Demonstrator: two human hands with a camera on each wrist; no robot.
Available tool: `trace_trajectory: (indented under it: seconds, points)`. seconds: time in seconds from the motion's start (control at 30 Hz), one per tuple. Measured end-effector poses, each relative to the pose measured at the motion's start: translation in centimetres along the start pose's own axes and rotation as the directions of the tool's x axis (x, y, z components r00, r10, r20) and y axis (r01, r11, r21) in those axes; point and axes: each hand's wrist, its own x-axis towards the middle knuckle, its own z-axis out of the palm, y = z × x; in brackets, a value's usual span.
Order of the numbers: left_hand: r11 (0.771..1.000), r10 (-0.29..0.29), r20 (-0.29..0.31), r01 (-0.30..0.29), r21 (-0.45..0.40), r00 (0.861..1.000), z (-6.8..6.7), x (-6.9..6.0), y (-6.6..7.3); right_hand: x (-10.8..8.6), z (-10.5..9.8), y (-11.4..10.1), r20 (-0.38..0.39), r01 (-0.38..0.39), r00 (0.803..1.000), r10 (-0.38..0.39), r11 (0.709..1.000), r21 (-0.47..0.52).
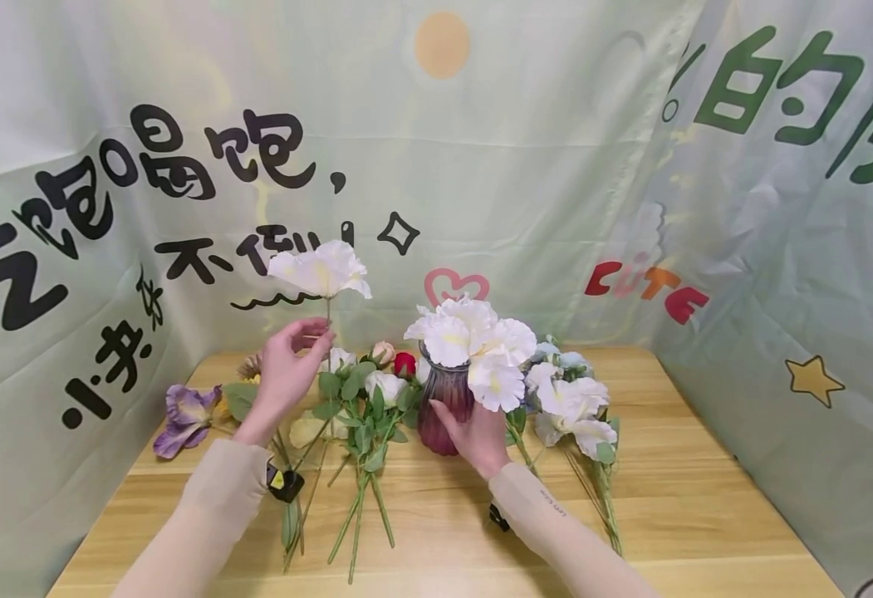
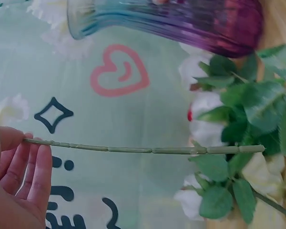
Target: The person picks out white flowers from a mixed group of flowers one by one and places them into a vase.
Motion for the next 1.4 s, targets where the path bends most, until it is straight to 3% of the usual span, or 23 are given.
trace_trajectory:
  seconds: [0.3,0.5,0.63,1.0,1.4]
  points:
    - [0.988,0.009,-0.070,-0.020,-0.152,0.997,0.4,0.6,2.5,0.1,0.1,-0.2,0.022,-0.027,0.999,0.027,1.000,0.008]
    - [0.968,0.039,-0.136,-0.071,-0.242,0.990,0.8,0.8,3.9,0.2,0.2,-0.2,0.006,-0.008,1.000,0.008,1.000,0.004]
    - [0.943,0.090,-0.188,-0.145,-0.300,0.978,1.2,0.9,4.9,0.3,0.3,-0.1,-0.004,0.010,1.000,-0.010,1.000,0.010]
    - [0.887,0.199,-0.280,-0.294,-0.357,0.939,1.9,0.7,7.8,0.3,0.5,0.1,-0.014,0.028,1.000,-0.027,0.999,0.018]
    - [0.819,0.264,-0.358,-0.404,-0.407,0.896,2.5,0.9,10.5,0.1,0.1,0.3,-0.037,0.060,0.997,-0.060,0.998,0.002]
